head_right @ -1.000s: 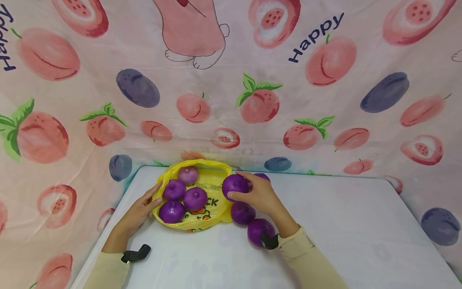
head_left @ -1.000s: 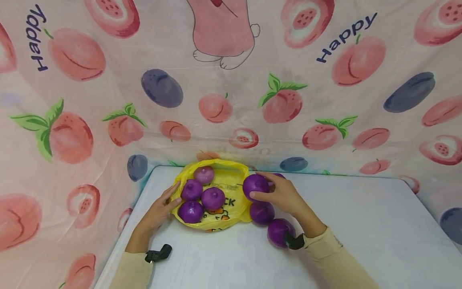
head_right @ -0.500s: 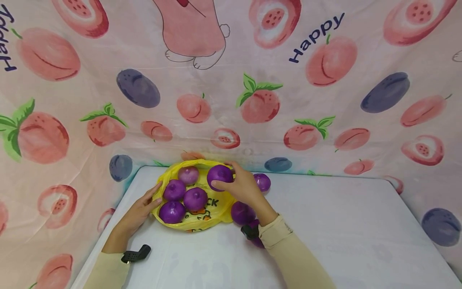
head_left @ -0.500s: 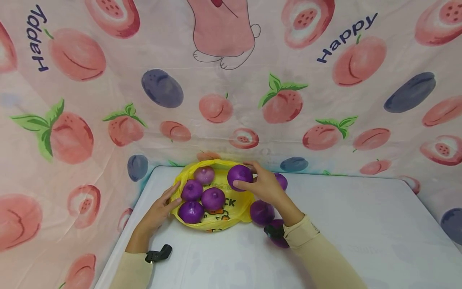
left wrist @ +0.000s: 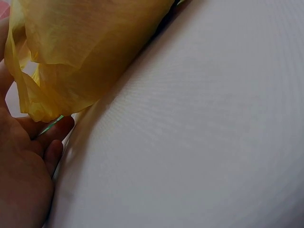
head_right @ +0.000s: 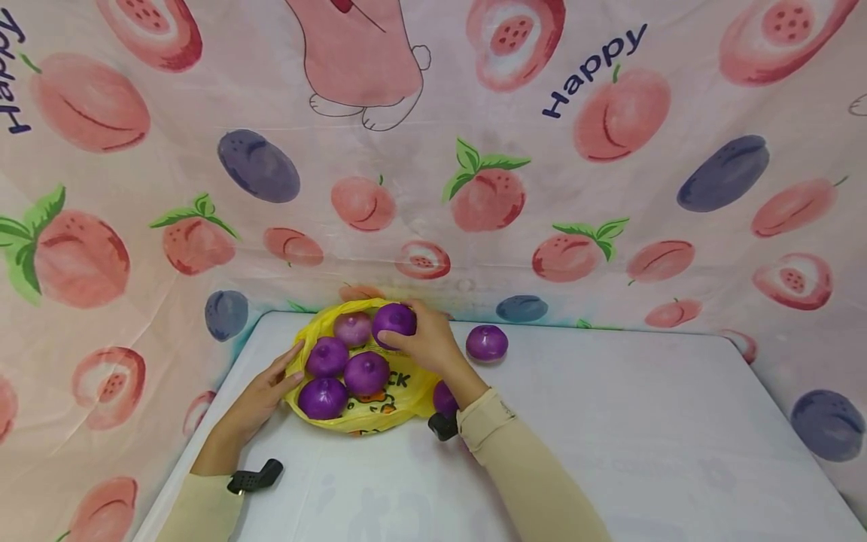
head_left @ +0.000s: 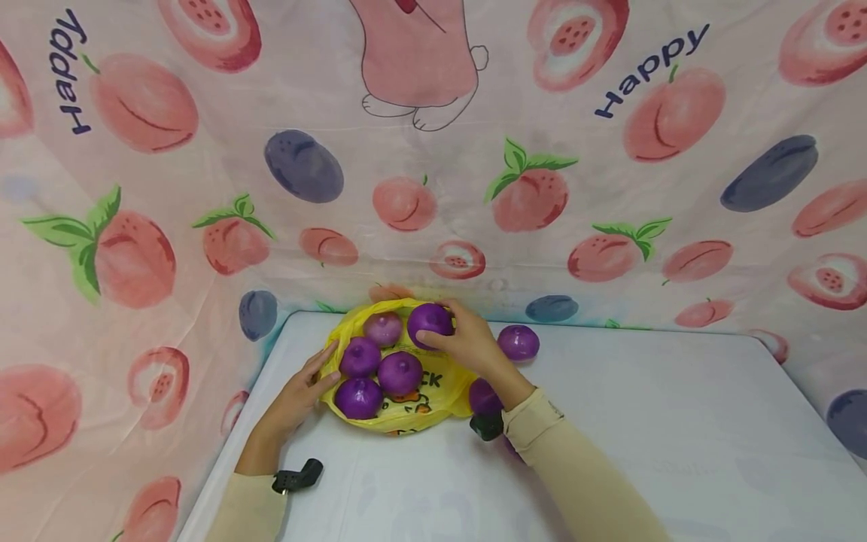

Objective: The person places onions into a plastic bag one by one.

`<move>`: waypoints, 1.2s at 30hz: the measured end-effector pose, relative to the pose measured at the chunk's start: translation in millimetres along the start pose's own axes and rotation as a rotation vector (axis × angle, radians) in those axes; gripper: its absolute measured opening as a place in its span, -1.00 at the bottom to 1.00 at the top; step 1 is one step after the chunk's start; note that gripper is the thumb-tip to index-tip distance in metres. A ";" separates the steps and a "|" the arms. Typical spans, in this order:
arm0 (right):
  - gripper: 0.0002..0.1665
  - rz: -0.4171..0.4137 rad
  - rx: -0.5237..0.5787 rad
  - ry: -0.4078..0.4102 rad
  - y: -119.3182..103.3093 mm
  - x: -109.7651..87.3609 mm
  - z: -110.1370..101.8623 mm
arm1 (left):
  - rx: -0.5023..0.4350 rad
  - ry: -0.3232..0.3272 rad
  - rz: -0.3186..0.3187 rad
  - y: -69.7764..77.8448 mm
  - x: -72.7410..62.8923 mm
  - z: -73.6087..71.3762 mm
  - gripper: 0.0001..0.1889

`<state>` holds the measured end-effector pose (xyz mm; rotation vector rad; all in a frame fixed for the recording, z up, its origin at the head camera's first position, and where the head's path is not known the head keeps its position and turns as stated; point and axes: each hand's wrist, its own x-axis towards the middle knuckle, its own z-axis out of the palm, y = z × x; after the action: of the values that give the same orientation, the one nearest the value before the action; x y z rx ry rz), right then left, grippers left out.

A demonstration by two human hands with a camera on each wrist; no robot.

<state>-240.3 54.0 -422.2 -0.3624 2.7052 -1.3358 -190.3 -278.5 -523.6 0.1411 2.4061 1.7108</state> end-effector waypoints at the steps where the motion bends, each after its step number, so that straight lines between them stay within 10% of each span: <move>1: -0.06 -0.012 -0.003 0.008 0.5 1.7 2.6 | 0.001 -0.001 0.001 -0.2 0.2 -0.1 -0.32; 36: -0.17 0.061 -0.074 0.017 27.1 23.2 60.9 | -0.012 -0.002 -0.013 1.1 0.9 0.5 -0.31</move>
<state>-255.3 17.1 -480.5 -0.2733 2.7614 -1.2319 -191.1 -277.4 -522.8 0.1261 2.3892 1.7187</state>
